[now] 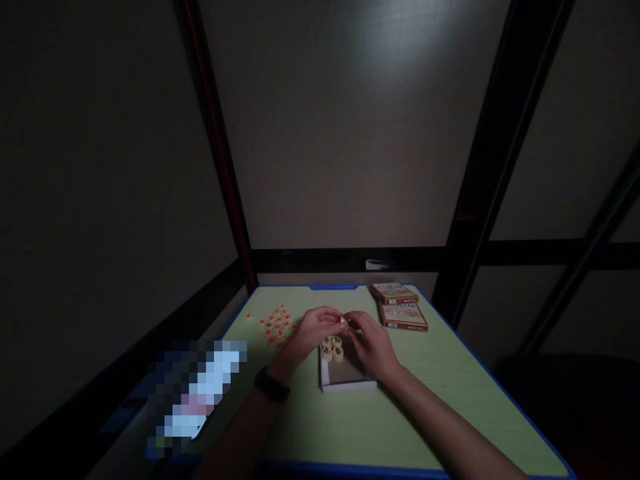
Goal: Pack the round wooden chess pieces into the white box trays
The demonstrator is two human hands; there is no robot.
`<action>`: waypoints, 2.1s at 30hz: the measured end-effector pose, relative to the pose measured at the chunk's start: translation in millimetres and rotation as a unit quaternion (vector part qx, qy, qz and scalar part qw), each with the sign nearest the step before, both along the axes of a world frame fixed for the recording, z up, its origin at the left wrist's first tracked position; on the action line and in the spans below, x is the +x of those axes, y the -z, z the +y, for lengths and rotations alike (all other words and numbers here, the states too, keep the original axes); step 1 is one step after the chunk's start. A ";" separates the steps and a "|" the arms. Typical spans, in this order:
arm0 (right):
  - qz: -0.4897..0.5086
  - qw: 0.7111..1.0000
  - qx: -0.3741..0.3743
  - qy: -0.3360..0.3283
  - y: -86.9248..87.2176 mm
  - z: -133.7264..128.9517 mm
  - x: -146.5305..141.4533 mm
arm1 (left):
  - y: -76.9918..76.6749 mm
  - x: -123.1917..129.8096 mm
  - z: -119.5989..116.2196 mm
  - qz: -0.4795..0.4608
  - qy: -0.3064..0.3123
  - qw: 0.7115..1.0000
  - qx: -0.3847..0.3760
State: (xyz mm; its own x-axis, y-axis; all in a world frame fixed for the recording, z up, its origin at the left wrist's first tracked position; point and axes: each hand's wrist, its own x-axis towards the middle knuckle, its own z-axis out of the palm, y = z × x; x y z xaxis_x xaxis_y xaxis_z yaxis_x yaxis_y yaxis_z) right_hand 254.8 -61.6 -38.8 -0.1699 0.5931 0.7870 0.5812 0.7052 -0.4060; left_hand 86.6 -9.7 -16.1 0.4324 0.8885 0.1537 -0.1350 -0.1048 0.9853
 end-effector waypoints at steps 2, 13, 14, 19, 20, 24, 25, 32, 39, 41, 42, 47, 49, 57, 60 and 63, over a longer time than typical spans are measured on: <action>0.017 1.000 -0.011 -0.008 -0.4 -0.3 0.1 | -1.0 -2.4 -1.4 -0.014 0.009 1.000 -0.012; 0.222 0.946 -0.228 -0.064 -8.8 10.8 8.0 | -0.3 -20.1 8.5 -0.045 -0.135 0.990 -0.024; 0.211 0.941 -0.253 -0.078 -10.5 10.3 9.6 | 0.8 -21.1 9.9 -0.045 -0.148 0.988 -0.021; 0.079 0.937 -0.315 -0.130 -24.4 -5.3 8.5 | 5.6 -21.7 11.5 -0.022 -0.164 0.986 -0.002; 0.048 0.939 -0.314 -0.133 -26.9 -9.7 6.3 | 7.1 -20.6 11.6 -0.016 -0.161 0.987 0.003; -0.038 0.940 -0.325 -0.096 -28.0 -23.5 -6.4 | 16.0 -14.3 14.3 0.011 -0.150 0.989 0.004; -0.049 0.939 -0.332 -0.082 -26.0 -25.5 -9.9 | 18.5 -12.7 15.5 0.019 -0.148 0.989 0.004; -0.124 0.939 -0.320 -0.025 -9.7 -29.6 -25.8 | 28.5 -8.8 22.5 0.043 -0.138 0.989 0.030; -0.137 0.949 -0.284 0.002 -9.0 -32.4 -28.8 | 27.7 -6.9 21.4 0.042 -0.140 0.989 0.029; -0.135 0.950 -0.282 -0.004 -8.3 -32.7 -28.9 | 26.9 -6.7 20.4 0.040 -0.141 0.989 0.032; -0.134 0.950 -0.283 -0.010 -7.8 -32.8 -28.9 | 26.4 -6.7 19.9 0.038 -0.143 0.988 0.033; -0.151 0.945 -0.288 -0.025 -9.3 -33.7 -28.8 | 23.9 -7.1 18.1 0.036 -0.146 0.988 0.030; -0.167 0.943 -0.286 -0.014 -12.8 -34.7 -28.8 | 23.1 -6.8 17.9 0.040 -0.148 0.988 0.026; -0.286 0.916 -0.271 0.079 -23.5 -35.7 -30.4 | 18.7 -5.8 17.1 0.048 -0.164 0.984 0.044; -0.304 0.911 -0.267 0.081 -22.6 -34.2 -32.4 | 15.7 -5.6 16.1 0.040 -0.169 0.984 0.048; -0.282 0.915 -0.281 0.071 -25.1 -33.3 -32.0 | 12.6 -6.7 15.0 0.034 -0.156 0.986 0.042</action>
